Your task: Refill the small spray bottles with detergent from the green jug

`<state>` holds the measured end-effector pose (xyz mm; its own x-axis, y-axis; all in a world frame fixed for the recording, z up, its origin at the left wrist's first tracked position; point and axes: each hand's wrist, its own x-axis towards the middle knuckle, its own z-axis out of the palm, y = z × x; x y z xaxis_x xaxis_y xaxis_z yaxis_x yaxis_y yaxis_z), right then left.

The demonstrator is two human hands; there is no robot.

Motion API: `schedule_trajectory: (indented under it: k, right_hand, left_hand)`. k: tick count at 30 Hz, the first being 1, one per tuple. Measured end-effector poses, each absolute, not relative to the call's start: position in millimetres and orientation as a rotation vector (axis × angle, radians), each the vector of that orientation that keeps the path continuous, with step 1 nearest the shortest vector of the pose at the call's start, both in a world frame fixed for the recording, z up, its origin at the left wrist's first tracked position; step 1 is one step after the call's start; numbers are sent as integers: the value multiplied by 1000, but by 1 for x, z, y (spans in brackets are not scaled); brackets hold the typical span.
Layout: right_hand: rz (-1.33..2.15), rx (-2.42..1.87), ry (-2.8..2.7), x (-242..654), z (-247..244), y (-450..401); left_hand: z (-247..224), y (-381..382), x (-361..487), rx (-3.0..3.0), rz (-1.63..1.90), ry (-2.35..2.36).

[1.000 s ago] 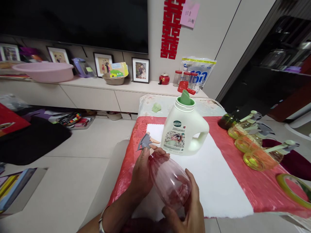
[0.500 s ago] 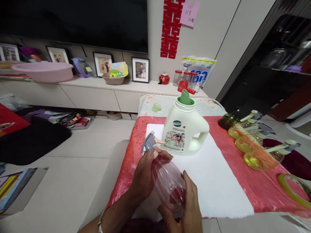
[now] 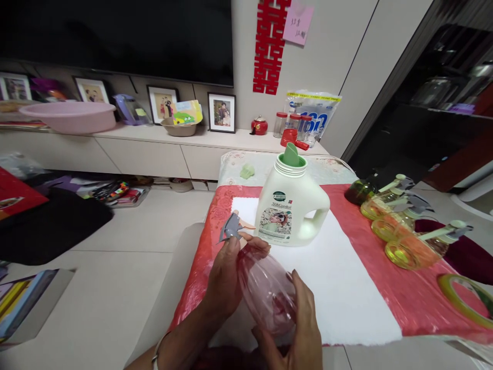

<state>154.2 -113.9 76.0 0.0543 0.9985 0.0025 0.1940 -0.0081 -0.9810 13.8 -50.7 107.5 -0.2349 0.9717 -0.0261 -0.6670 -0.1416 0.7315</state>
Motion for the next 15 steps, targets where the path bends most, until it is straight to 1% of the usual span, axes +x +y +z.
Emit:
schedule_trajectory:
  k: [2,4,6,8,12,15]
  right_hand:
    - [1365,-1309,-1099,156,76,-113]
    - [1707,-1165,-818,156,81,-111]
    - [1859,-1076,-713,155,86,-108]
    - [1757,-1114,-826,154,88,-108]
    - [1271,-1277,-1174,154,87,-111]
    - [1246,-1237,-1234,154,81,-113]
  left_hand:
    - [113,-51,13,552,1655,608]
    - [115,-51,10,561,1634,573]
    - [114,-51,8,571,1622,657]
    - [110,-51,7,568,1630,757]
    - [105,-52,7,580,1653,800]
    - [109,-57,3,734,1603,840]
